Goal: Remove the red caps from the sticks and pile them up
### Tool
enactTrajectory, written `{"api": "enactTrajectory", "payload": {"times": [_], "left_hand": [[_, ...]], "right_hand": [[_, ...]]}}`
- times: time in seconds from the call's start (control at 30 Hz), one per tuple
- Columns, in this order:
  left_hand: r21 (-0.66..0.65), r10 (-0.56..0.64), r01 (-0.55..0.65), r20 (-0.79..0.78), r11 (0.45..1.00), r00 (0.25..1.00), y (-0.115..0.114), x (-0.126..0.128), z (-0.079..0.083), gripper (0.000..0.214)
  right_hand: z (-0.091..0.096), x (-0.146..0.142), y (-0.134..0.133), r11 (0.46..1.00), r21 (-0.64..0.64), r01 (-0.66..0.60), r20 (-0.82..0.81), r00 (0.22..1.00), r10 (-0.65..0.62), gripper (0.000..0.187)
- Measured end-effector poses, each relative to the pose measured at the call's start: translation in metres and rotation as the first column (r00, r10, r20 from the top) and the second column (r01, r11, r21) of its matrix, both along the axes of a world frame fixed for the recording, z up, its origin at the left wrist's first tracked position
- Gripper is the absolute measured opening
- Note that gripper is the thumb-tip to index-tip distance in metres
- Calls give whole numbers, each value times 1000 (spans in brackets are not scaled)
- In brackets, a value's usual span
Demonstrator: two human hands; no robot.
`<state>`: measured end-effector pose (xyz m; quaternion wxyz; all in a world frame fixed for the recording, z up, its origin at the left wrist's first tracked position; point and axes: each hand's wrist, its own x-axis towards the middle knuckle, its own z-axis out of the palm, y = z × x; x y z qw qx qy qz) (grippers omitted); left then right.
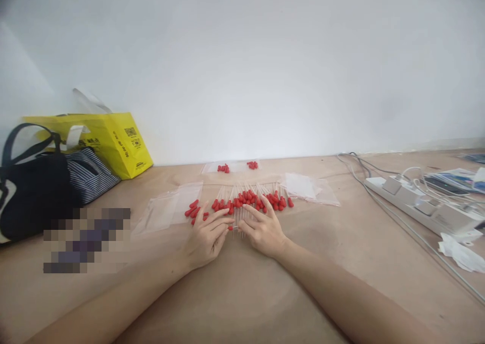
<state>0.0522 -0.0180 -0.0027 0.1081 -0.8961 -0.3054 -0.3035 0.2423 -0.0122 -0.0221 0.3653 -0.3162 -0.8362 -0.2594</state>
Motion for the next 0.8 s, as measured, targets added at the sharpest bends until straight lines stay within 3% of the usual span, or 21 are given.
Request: {"api": "enactTrajectory", "payload": {"times": [0.33,0.43,0.6,0.67,0.8], "left_hand": [[43,32,-35,52,998,998,-1,-1,1,23],[17,149,-151,92,988,985,8,-13,4,24],[-109,482,-477,21,872,876,37,-41,16,25],[-171,549,-548,-46,819,835,50,-46,21,20],[-294,620,-640,-171,710,766,70,-49,25,17]], "right_hand": [[-3,2,-1,994,-53,95,43,995,-92,23],[-5,13,1,978,-161,136,-23,990,-141,24],[-6,29,5,872,-418,257,-22,956,-292,30],[-8,28,6,842,-474,256,-10,955,-296,36],[-13,23,7,835,-510,208,-49,962,-270,42]]}}
